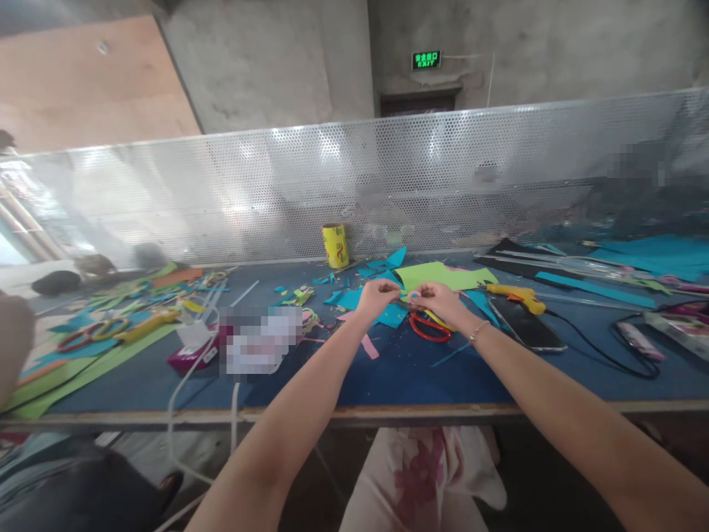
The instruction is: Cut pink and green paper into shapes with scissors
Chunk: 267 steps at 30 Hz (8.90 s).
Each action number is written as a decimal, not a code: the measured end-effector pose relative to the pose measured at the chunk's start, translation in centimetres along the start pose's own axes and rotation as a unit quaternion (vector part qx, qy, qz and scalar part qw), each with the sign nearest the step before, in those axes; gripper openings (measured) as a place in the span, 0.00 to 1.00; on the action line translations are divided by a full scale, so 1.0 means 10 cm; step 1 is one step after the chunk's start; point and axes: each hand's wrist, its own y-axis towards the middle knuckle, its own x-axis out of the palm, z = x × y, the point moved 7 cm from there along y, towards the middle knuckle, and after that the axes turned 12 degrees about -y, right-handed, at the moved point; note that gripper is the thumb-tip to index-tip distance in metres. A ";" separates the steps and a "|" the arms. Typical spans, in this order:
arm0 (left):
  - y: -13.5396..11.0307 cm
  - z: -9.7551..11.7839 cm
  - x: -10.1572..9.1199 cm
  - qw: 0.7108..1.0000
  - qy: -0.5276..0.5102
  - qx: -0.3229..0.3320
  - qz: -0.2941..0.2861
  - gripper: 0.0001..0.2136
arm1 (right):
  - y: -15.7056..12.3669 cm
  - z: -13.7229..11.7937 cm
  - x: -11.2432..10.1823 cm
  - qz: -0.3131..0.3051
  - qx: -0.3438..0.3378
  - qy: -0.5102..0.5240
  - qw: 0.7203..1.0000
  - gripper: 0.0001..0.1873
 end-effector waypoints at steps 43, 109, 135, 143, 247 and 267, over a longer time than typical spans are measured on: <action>-0.09 0.09 0.12 0.999 -0.023 -0.013 -0.044 0.02 | -0.02 -0.08 -0.02 -0.014 -0.022 -0.052 0.998 0.17; -0.11 0.09 0.24 0.995 -0.048 0.009 -0.089 0.12 | -0.08 -0.23 0.00 0.004 -0.047 -0.023 0.999 0.17; -0.10 -0.02 0.24 0.996 -0.019 -0.024 -0.085 0.12 | 0.02 -0.05 -0.06 0.028 -0.044 -0.028 0.998 0.19; -0.11 -0.04 0.19 0.994 -0.066 -0.060 -0.060 0.14 | 0.03 -0.01 0.09 -0.058 -0.059 -0.006 0.997 0.19; 0.15 0.01 -0.34 0.996 -0.076 -0.026 0.039 0.07 | -0.10 -0.22 0.23 -0.026 -0.222 -0.403 0.888 0.07; -0.03 0.11 0.04 0.986 0.138 0.083 -0.045 0.16 | -0.04 -0.26 -0.59 0.140 -0.071 -0.139 0.978 0.11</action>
